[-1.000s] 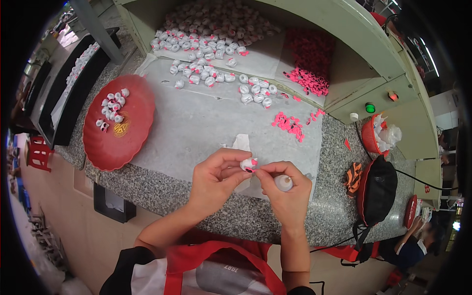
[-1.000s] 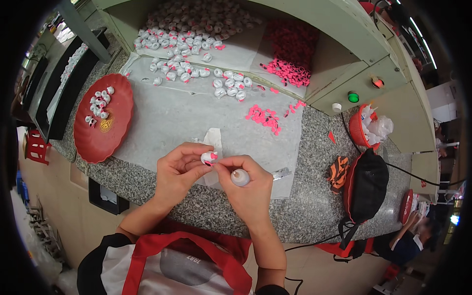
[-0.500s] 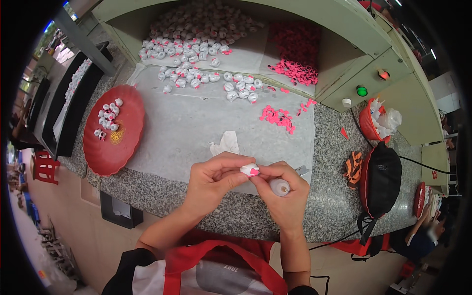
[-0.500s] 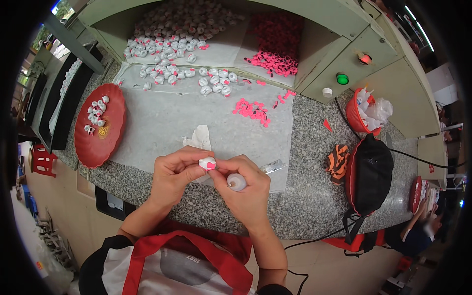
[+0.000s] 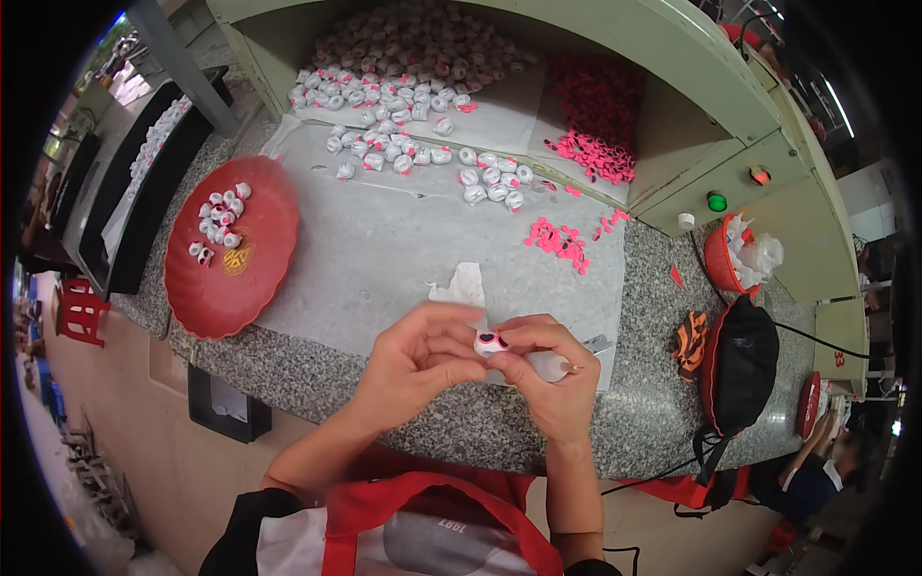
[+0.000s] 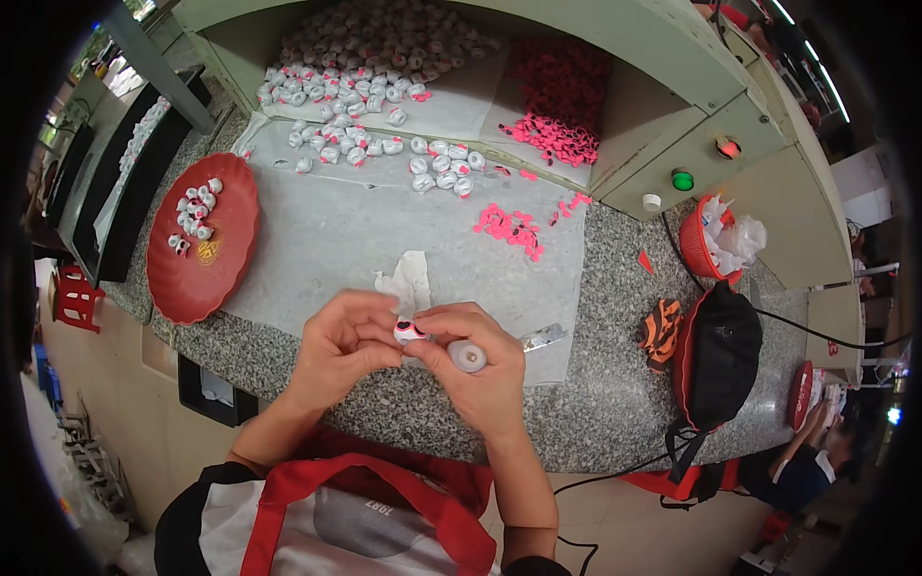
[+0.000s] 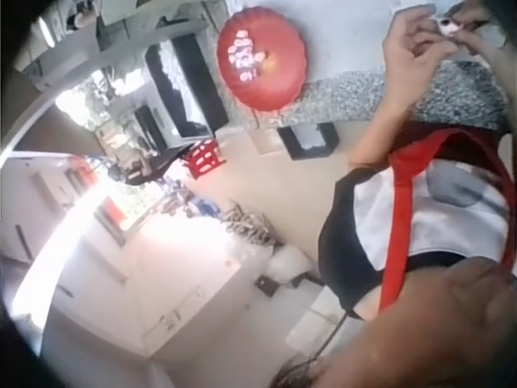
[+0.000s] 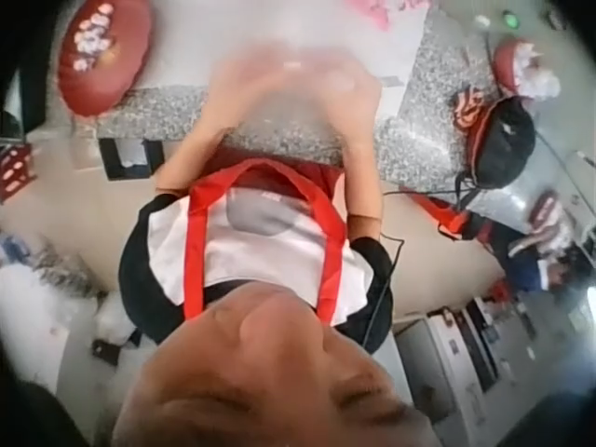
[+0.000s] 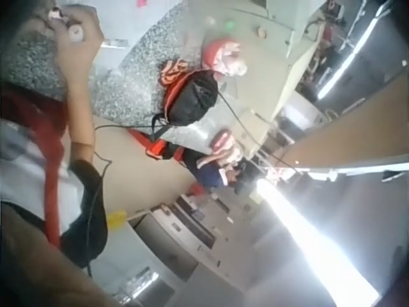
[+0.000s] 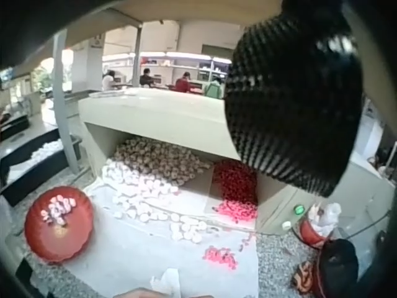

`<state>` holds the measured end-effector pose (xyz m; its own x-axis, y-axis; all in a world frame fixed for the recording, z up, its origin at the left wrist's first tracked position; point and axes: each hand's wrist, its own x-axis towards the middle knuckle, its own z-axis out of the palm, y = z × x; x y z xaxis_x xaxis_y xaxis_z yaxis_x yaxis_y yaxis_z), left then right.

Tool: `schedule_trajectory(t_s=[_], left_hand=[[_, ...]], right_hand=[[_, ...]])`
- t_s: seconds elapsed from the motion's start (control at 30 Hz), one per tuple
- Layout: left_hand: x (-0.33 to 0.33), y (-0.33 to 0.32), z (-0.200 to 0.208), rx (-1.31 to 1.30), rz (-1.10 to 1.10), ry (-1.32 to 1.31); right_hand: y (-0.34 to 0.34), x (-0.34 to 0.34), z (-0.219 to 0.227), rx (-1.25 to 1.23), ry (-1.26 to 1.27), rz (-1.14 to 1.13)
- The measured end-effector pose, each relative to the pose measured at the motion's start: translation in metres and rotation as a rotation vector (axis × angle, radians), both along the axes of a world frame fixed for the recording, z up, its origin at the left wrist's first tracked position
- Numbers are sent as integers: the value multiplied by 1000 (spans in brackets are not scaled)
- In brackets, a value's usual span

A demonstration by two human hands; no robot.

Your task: Applying glue and attaching pink bows to toy cat heads.

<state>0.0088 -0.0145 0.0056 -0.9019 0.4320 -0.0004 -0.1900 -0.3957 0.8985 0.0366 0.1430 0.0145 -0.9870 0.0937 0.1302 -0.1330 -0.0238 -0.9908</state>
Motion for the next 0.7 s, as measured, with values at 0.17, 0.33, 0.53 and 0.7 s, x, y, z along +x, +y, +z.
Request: schedule_trajectory(t_s=[0.17,0.33,0.53,0.7], left_hand=[[-2,-14,-4,-83,-49,111],[-3,-16,3,-124,-5,56],[-15,-43,-4,-362,189,80],[-86,-127,8,-1443,843,818]], right_hand=[[-6,-3,-8,-205,-104,79],[-16,-6,-9,-288,-219,40],[-36,-14,-14,-224,-281,-10],[-14,0,-11,-45,-213,-105]])
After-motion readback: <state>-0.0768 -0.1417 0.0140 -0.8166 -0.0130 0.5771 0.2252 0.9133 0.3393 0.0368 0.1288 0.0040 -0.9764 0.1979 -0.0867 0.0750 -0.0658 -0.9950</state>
